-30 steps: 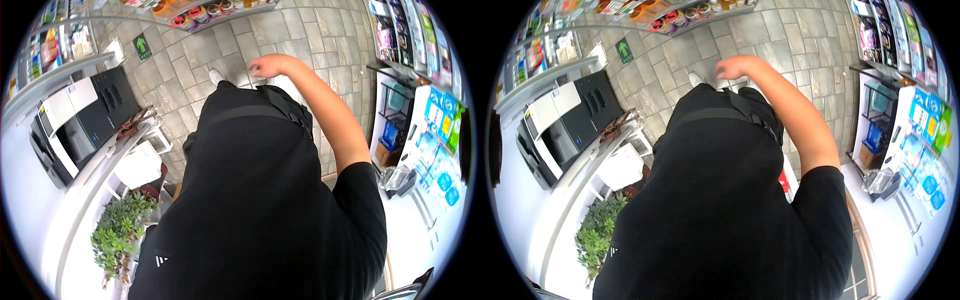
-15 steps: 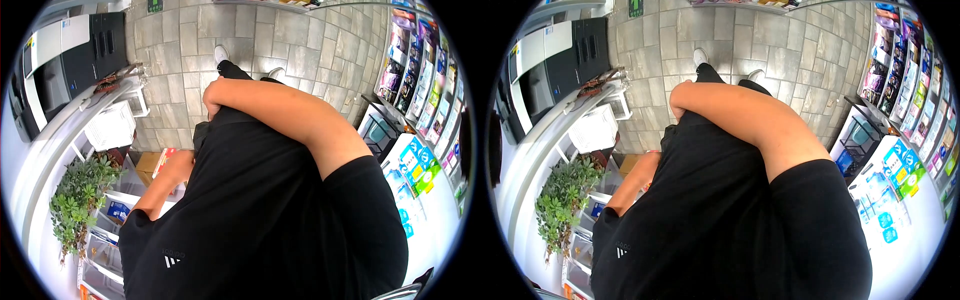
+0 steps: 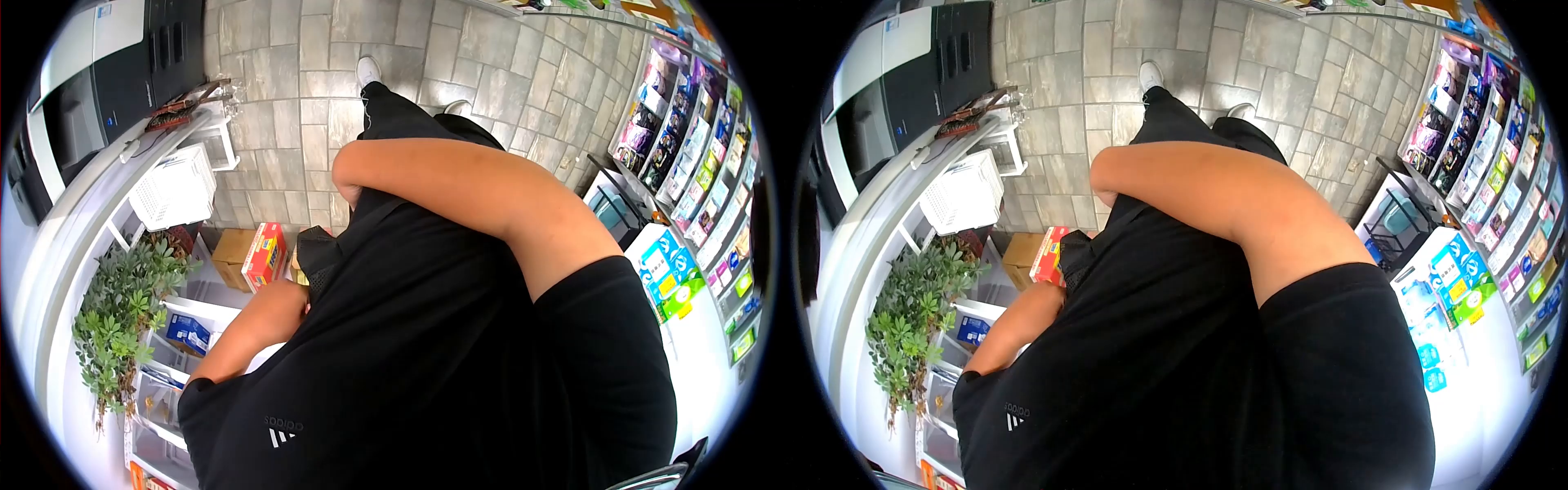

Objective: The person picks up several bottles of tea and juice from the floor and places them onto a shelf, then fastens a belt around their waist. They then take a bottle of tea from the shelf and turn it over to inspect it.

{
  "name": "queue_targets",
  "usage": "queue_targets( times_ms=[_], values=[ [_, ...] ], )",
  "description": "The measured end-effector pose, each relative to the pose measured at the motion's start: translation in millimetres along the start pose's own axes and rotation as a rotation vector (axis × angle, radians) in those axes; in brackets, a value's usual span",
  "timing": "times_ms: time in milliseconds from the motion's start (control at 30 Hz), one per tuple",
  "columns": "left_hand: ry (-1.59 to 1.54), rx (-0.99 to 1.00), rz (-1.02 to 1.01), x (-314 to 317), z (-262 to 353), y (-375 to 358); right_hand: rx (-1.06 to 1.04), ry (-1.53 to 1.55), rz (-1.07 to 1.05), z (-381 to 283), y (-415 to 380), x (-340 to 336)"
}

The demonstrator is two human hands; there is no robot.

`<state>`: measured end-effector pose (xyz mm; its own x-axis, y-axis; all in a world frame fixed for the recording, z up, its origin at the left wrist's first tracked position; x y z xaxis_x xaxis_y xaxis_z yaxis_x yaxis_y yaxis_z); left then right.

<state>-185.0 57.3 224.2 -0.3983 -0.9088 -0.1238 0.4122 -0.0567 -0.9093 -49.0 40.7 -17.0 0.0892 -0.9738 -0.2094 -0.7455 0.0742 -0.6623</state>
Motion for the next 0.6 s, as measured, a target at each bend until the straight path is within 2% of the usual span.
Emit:
queue_targets(
  times_ms=[100,167,233,300,333,367,433,467,533,600],
  values=[
    [0.001,-0.007,0.001,-3,-9,3,-0.013,-0.013,-0.079,0,0,-4],
    [0.048,-0.063,-0.073,-1,-14,2,-0.075,-0.053,0.215,-2,8,-4],
    [0.050,-0.063,-0.092,-2,-15,0,0.018,-0.007,0.395,12,6,-6],
    [0.041,-0.054,-0.101,-1,-14,0,0.282,0.026,0.487,65,33,-7],
    [0.025,-0.053,-0.101,0,-13,2,0.412,0.032,0.611,102,27,-12],
    [0.014,-0.054,-0.100,1,-13,4,0.518,0.015,0.645,146,32,-5],
    [0.008,-0.045,-0.097,1,-10,7,0.447,0.026,0.574,154,-15,-13],
    [0.006,-0.045,-0.099,3,-10,9,0.444,0.034,0.568,155,-13,0],
    [0.006,-0.035,-0.090,3,-6,14,0.268,0.225,0.690,162,-10,22],
    [0.006,-0.028,-0.074,4,-2,20,0.242,0.451,0.712,169,-25,32]
  ],
)
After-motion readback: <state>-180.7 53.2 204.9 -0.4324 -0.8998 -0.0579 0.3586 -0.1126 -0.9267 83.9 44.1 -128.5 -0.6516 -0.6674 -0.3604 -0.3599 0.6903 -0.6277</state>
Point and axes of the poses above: each hand's wrist, its own y-axis towards the middle knuckle, its own x-axis out of the palm, z = x × y, the point moved 2 cm from there along y, towards the middle knuckle, and after that the axes turned 10 degrees about z, right-handed, at the moved point
